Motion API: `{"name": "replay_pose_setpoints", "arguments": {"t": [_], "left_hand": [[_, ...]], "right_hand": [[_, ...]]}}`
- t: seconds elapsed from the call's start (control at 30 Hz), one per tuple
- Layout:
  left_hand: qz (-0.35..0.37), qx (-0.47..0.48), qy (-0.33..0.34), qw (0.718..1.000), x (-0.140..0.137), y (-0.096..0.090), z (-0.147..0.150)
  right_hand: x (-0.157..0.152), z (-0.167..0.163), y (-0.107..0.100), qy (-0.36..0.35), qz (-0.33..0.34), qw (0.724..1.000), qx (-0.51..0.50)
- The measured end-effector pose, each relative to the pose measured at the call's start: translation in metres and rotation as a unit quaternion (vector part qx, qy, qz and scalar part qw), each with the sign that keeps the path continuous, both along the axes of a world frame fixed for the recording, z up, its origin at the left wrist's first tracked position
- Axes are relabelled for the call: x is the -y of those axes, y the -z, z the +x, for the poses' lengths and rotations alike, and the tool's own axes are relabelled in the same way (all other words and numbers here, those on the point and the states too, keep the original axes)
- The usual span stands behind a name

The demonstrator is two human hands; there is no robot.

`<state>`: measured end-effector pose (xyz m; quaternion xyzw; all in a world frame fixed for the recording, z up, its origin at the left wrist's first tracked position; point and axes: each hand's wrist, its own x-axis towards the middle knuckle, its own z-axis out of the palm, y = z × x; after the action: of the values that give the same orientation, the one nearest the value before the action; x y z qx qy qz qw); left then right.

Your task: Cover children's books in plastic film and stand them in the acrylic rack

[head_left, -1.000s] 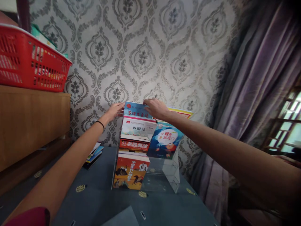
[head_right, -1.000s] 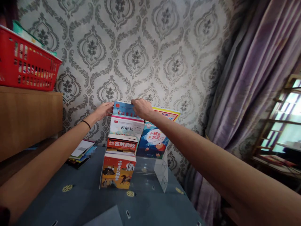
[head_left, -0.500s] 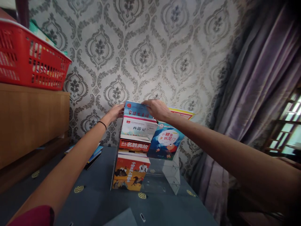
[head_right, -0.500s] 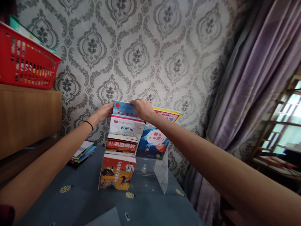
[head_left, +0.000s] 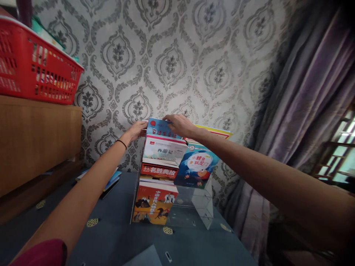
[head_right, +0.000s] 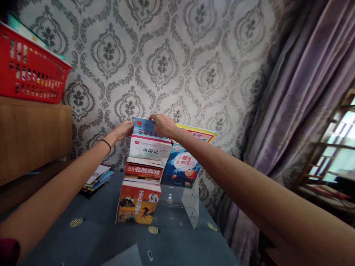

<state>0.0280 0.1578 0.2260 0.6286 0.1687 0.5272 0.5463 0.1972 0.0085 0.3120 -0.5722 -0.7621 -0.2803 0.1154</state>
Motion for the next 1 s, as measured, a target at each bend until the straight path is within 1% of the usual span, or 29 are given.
{"name": "replay_pose_setpoints", "arguments": {"t": [0.27,0.4,0.53,0.67,0.77,0.83,0.9,1.0], "left_hand": [[0.014,-0.020,0.036,0.999,-0.006,0.005,0.006],[0.017,-0.049,0.062,0.997,-0.003,0.001,0.000],[0.020,-0.113,0.072,0.991,0.001,-0.006,-0.007],[0.025,-0.160,0.023,0.987,0.005,-0.004,-0.005],[0.036,-0.148,-0.008,0.988,0.009,0.000,-0.001],[0.044,-0.132,-0.029,0.990,0.011,-0.001,0.000],[0.052,-0.109,-0.055,0.991,0.013,-0.009,-0.003],[0.070,-0.061,-0.103,0.990,0.016,-0.032,-0.016]], "right_hand": [[-0.012,-0.009,-0.010,-0.016,-0.011,1.000,0.008],[-0.013,-0.009,-0.011,-0.020,-0.017,1.000,0.009],[-0.013,-0.008,-0.011,-0.032,-0.023,0.999,0.007],[-0.016,-0.005,-0.010,-0.038,-0.019,0.999,0.012],[-0.020,-0.003,-0.007,-0.039,-0.001,0.999,0.020],[-0.021,-0.002,-0.004,-0.039,0.008,0.999,0.021],[-0.021,-0.001,-0.003,-0.039,0.012,0.999,0.016],[-0.019,-0.001,-0.003,-0.046,0.012,0.999,0.007]]}}
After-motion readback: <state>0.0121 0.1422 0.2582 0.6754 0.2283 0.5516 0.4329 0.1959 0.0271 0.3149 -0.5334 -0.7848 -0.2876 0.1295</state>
